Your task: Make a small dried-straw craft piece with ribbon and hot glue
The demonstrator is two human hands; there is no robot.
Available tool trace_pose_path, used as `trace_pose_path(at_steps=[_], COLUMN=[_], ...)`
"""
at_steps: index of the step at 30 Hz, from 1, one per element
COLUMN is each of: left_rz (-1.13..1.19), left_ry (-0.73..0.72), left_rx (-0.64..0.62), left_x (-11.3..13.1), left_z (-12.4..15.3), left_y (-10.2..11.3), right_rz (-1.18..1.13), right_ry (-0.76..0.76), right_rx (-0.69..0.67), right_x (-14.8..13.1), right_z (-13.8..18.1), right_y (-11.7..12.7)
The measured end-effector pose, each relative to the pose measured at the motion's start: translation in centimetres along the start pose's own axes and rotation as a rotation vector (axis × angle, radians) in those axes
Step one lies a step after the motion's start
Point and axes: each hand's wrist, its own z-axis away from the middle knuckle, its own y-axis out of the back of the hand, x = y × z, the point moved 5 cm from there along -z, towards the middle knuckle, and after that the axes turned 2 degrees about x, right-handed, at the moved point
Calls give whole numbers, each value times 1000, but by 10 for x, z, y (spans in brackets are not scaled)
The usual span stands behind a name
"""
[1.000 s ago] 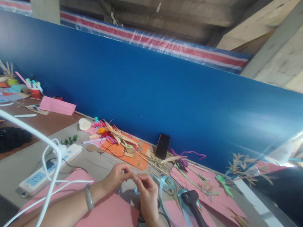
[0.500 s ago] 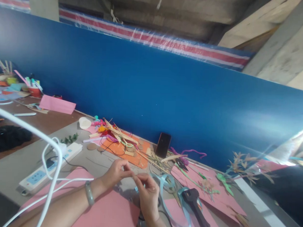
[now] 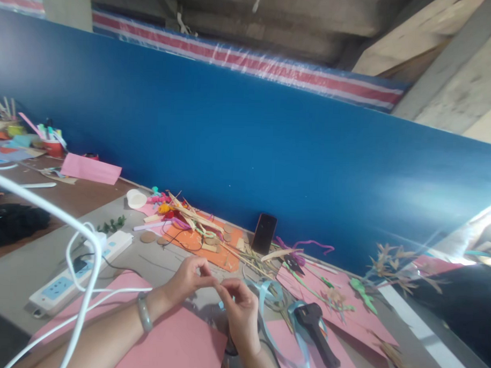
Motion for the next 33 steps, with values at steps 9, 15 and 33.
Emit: trace_pose_path(at_steps=[9,15,33], left_rz=[34,124,369], left_ry=[45,92,246], left_rx=[-17,-89,-252], left_x=[-13,-20,-1], left_z=[-2,-6,6], left_y=[-2,-8,-20], right_rz=[17,-54,-509], right_ry=[-19,-8,-262], right_rx=[-73,-143,-289], right_x=[-7,-22,-2], right_z=[-3,-2,2], right_y=[0,-1,-14])
